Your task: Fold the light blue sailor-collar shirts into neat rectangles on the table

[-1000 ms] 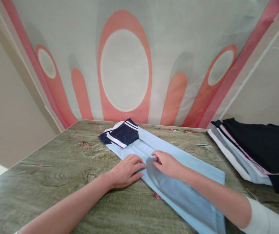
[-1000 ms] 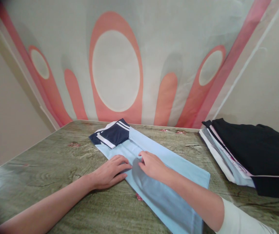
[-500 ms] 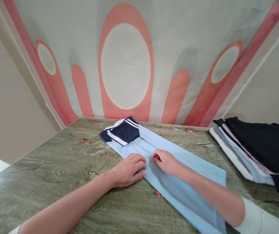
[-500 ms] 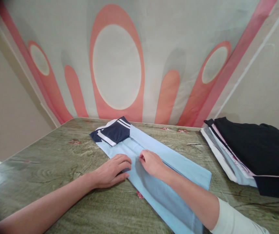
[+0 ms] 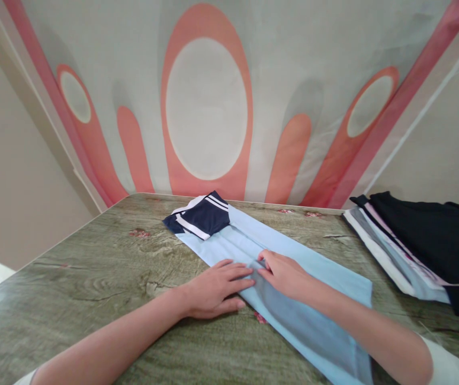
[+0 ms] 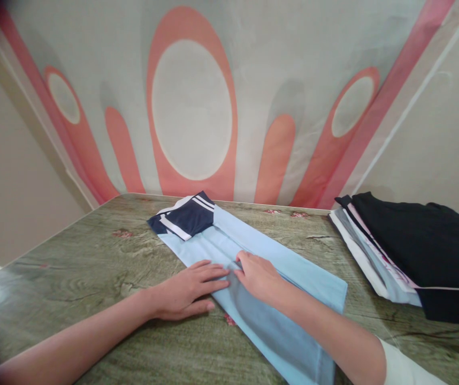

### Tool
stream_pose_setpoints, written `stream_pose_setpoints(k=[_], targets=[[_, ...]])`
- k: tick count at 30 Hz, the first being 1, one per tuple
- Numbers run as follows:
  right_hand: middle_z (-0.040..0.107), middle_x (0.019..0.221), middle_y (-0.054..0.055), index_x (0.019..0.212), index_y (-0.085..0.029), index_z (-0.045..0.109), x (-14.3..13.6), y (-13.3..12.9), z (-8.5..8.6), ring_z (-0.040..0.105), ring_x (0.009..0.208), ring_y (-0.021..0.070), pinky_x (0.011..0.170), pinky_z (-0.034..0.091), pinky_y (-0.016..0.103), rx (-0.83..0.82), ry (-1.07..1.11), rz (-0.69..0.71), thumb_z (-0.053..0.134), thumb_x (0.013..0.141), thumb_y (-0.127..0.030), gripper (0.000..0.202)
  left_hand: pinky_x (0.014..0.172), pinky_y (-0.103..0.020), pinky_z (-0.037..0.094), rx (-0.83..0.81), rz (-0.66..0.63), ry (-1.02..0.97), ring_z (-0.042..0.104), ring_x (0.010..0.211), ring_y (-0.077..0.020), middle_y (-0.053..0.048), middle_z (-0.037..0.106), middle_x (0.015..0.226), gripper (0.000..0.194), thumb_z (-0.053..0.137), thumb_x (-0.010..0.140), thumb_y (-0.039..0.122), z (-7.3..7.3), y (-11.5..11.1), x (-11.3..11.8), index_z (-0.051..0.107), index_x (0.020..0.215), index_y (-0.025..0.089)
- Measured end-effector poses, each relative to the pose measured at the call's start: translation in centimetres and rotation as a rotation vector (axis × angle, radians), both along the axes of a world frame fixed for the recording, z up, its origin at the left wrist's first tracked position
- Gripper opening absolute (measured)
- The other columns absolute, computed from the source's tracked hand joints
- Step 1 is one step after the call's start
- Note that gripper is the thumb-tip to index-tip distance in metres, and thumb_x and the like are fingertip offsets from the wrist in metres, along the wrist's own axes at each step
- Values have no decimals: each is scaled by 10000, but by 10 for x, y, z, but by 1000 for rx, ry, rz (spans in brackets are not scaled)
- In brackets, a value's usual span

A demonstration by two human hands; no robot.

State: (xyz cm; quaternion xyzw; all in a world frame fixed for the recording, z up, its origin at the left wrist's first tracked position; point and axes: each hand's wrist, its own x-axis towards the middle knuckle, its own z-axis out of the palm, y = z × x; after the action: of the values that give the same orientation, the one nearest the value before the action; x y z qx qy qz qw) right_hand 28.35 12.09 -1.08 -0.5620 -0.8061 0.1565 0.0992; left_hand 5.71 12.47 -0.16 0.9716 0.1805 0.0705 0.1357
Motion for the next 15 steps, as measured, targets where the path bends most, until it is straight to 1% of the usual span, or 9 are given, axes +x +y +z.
stream_pose_setpoints(k=[3, 5, 7, 9, 13, 15], targets=[[640, 954, 70, 1077, -187, 495, 10, -12, 3, 597, 801, 187, 657, 359, 261, -40, -46, 2, 459, 861, -301, 247, 1087, -461, 154, -31, -41, 41, 245, 1326, -263, -68, 276, 1450, 568, 385, 893, 465, 2, -11, 6, 243, 1402, 257], [645, 956, 68, 1101, -195, 488, 19, -19, 3, 602, 799, 189, 663, 363, 264, -74, -53, -2, 447, 865, -291, 257, 1093, -440, 154, -55, -71, 46, 231, 1333, -252, -63, 250, 1459, 599, 393, 887, 476, 3, -15, 8, 209, 1414, 257], [651, 950, 63, 1115, -204, 484, 27, -25, 3, 606, 788, 189, 661, 367, 265, -96, -46, -14, 430, 872, -286, 262, 1098, -417, 155, -61, -75, 53, 226, 1335, -242, -56, 247, 1459, 591, 384, 892, 474, 2, -16, 9, 212, 1414, 258], [657, 932, 59, 1121, -208, 482, 34, -29, 0, 609, 777, 191, 655, 371, 265, -106, -40, -35, 423, 874, -287, 266, 1099, -409, 153, -40, -12, 66, 207, 1341, -244, -55, 238, 1462, 575, 359, 899, 484, -1, -13, 8, 231, 1409, 251], [660, 955, 69, 1117, -204, 485, 42, -34, -4, 617, 802, 208, 671, 381, 282, -85, -48, -81, 401, 883, -294, 264, 1096, -440, 131, 22, 176, 114, 147, 1354, -264, -83, 166, 1481, 616, 306, 897, 537, -9, -10, 5, 217, 1413, 212], [655, 985, 83, 1119, -196, 487, 44, -36, -4, 621, 823, 223, 676, 384, 296, -69, -64, -104, 387, 889, -308, 275, 1092, -454, 124, 40, 191, 125, 135, 1355, -270, -92, 143, 1485, 653, 308, 885, 562, -11, -11, 4, 186, 1419, 207]])
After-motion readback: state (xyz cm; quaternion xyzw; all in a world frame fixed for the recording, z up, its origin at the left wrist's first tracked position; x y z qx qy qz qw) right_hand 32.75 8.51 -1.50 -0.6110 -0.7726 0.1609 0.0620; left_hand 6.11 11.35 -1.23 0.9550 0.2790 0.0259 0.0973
